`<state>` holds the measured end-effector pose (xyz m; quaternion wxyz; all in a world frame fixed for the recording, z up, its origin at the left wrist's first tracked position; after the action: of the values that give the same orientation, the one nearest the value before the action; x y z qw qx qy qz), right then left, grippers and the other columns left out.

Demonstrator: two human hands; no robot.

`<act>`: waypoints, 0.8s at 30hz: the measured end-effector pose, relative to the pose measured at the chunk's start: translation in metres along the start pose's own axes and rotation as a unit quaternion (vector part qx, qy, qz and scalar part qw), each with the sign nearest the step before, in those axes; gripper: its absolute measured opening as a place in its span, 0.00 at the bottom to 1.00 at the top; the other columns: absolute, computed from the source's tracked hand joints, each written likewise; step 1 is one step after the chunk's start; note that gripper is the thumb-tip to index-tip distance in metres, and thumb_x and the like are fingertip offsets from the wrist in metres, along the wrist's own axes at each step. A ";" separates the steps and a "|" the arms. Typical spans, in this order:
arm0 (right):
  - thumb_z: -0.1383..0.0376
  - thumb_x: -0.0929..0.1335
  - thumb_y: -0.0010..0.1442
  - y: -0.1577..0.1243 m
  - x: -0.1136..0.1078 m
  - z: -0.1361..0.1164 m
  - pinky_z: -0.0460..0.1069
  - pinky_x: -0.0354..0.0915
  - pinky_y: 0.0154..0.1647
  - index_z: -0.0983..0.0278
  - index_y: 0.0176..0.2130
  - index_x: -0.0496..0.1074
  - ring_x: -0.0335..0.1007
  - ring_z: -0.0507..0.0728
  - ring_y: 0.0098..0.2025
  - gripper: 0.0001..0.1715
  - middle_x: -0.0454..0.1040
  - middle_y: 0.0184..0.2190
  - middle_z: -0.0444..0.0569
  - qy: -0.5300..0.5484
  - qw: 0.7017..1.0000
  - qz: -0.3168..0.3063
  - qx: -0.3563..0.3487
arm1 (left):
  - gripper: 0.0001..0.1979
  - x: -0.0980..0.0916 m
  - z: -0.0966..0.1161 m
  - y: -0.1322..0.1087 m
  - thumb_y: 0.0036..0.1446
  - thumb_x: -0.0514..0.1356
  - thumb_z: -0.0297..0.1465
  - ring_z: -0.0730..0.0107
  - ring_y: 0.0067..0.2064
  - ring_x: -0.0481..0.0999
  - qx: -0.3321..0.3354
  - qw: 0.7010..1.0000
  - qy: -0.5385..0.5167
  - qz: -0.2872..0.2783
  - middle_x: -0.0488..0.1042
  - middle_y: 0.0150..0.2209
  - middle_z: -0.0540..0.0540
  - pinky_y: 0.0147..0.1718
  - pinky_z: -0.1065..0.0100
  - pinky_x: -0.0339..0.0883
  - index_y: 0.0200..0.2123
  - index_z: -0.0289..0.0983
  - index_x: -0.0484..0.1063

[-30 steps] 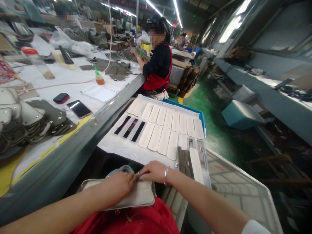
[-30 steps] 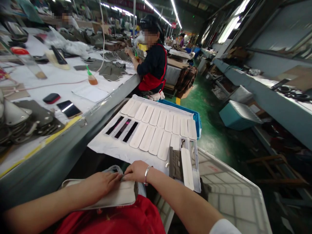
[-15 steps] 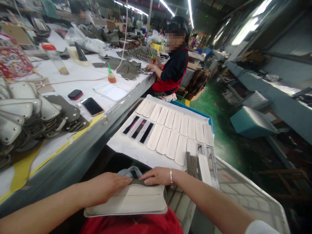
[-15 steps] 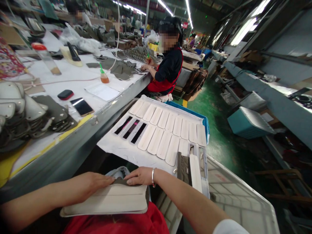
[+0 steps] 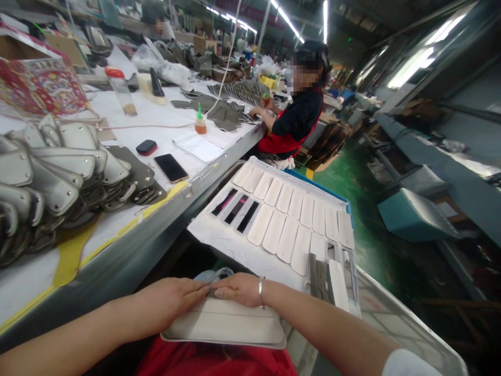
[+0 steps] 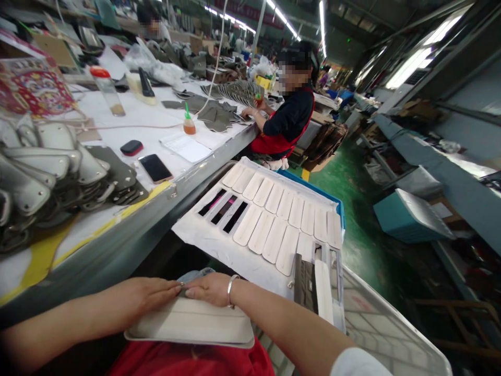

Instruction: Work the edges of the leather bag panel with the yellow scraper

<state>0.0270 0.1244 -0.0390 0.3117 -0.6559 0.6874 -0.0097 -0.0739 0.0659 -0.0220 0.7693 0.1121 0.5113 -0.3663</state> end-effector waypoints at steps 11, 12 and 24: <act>0.59 0.57 0.63 0.016 0.001 -0.009 0.48 0.59 0.49 0.62 0.54 0.64 0.66 0.56 0.48 0.23 0.69 0.49 0.50 -0.072 0.997 0.004 0.000 | 0.33 0.001 0.007 -0.020 0.47 0.49 0.19 0.55 0.58 0.59 -0.092 0.988 0.125 -0.014 0.56 0.60 0.42 0.53 0.54 0.58 0.59 0.35 0.55; 0.59 0.58 0.62 0.004 -0.001 -0.002 0.47 0.59 0.49 0.61 0.54 0.64 0.66 0.56 0.48 0.22 0.70 0.49 0.49 -0.065 0.998 0.005 0.008 | 0.32 0.002 0.009 -0.020 0.48 0.48 0.19 0.55 0.59 0.58 -0.101 0.986 0.134 -0.011 0.55 0.61 0.43 0.53 0.53 0.58 0.59 0.36 0.55; 0.63 0.64 0.57 -0.124 -0.002 0.014 0.55 0.51 0.58 0.65 0.52 0.66 0.58 0.59 0.56 0.22 0.65 0.53 0.54 -0.110 0.931 0.335 0.095 | 0.23 -0.006 0.066 0.008 0.54 0.50 0.23 0.61 0.57 0.60 -0.088 0.985 0.084 0.124 0.63 0.57 0.47 0.54 0.56 0.54 0.54 0.44 0.63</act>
<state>0.1439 0.1145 0.0027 0.4310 -0.3517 0.8247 0.1023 -0.0227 0.0384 0.0117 0.7699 0.1371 0.5866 -0.2106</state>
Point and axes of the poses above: each hand's wrist, its own y-axis towards the middle knuckle, its own x-axis out of the palm, z = x × y, the point moved 7 cm from there along y, towards the middle knuckle
